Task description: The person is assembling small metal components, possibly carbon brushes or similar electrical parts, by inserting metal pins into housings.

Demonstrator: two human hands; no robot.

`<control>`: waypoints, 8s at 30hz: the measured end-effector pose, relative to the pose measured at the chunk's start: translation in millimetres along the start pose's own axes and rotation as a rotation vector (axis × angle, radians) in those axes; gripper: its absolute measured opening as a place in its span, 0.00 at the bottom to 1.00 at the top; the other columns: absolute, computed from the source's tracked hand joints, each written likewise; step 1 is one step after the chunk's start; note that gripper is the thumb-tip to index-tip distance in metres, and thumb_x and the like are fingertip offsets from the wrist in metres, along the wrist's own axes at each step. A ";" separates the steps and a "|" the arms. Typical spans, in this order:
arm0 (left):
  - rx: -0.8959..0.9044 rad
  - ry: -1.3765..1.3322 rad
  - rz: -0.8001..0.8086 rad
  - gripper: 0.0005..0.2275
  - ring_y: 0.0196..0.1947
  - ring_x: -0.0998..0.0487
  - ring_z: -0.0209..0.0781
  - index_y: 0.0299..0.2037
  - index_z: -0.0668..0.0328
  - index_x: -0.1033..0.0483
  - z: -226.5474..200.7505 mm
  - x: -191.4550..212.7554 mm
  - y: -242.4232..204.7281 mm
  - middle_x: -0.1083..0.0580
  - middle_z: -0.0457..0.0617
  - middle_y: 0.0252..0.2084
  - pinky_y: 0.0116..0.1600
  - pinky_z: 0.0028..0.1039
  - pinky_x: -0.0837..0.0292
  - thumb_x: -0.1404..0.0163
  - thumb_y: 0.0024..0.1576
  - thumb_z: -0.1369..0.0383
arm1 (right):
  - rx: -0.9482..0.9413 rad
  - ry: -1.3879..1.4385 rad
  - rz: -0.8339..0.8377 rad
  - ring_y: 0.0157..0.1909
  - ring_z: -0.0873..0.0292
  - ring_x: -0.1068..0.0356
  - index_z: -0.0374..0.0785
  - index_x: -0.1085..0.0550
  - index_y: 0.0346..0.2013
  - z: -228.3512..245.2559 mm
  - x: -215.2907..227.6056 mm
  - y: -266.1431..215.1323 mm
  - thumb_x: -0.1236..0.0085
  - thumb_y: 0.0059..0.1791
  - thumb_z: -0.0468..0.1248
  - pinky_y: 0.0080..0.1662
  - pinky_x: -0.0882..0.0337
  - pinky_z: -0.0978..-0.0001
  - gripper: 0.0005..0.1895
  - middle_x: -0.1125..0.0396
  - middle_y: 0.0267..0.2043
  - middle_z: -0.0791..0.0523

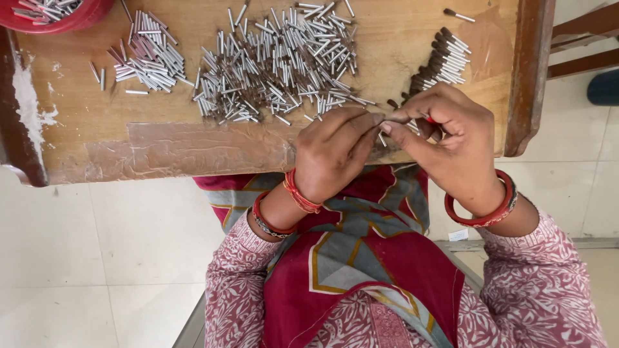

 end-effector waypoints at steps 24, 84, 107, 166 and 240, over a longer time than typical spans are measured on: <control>0.739 -1.330 -0.207 0.06 0.42 0.17 0.41 0.47 0.71 0.20 52.5 -38.1 -42.8 0.19 0.57 0.44 0.49 0.29 0.18 0.42 0.62 0.81 | -0.008 0.189 -0.010 0.40 0.69 0.34 0.30 0.23 0.48 -17.7 -13.3 -26.8 0.41 0.56 0.24 0.42 0.35 0.79 0.05 0.31 0.41 0.55; -0.073 -0.033 0.410 0.08 0.37 0.22 0.52 0.44 0.61 0.24 7.4 -16.8 -9.1 0.25 0.51 0.42 0.42 0.38 0.24 0.44 0.55 0.77 | -0.240 -0.278 0.078 0.28 0.65 0.46 0.31 0.33 0.35 -57.7 39.2 14.7 0.35 0.55 0.34 0.31 0.45 0.70 0.15 0.40 0.25 0.54; -0.424 0.392 0.625 0.04 0.44 0.27 0.45 0.34 0.59 0.28 -8.6 -58.4 7.5 0.31 0.49 0.40 0.45 0.34 0.26 0.50 0.51 0.70 | 0.215 -0.696 0.371 0.39 0.48 0.30 0.33 0.28 0.34 -47.6 28.7 -18.0 0.36 0.44 0.38 0.38 0.29 0.57 0.13 0.36 0.38 0.51; -0.144 0.254 0.689 0.07 0.42 0.25 0.57 0.33 0.64 0.27 2.2 -105.5 23.5 0.28 0.56 0.40 0.45 0.43 0.26 0.48 0.45 0.77 | 0.210 -0.641 -0.010 0.43 0.42 0.29 0.36 0.22 0.44 -68.0 88.8 32.3 0.39 0.48 0.31 0.44 0.29 0.52 0.10 0.31 0.42 0.49; 0.879 -1.517 0.021 0.06 0.39 0.16 0.42 0.45 0.70 0.20 25.1 -73.5 -65.9 0.19 0.57 0.41 0.47 0.31 0.17 0.41 0.59 0.81 | -0.031 0.579 -0.119 0.41 0.69 0.41 0.30 0.28 0.64 -12.2 -19.7 -22.9 0.63 0.67 0.47 0.45 0.37 0.77 0.25 0.41 0.53 0.58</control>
Point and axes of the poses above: each hand's wrist, its own y-axis towards the middle knuckle, its own x-axis out of the back of the hand, z = x × y, the point moved 7 cm from there along y, towards the middle knuckle
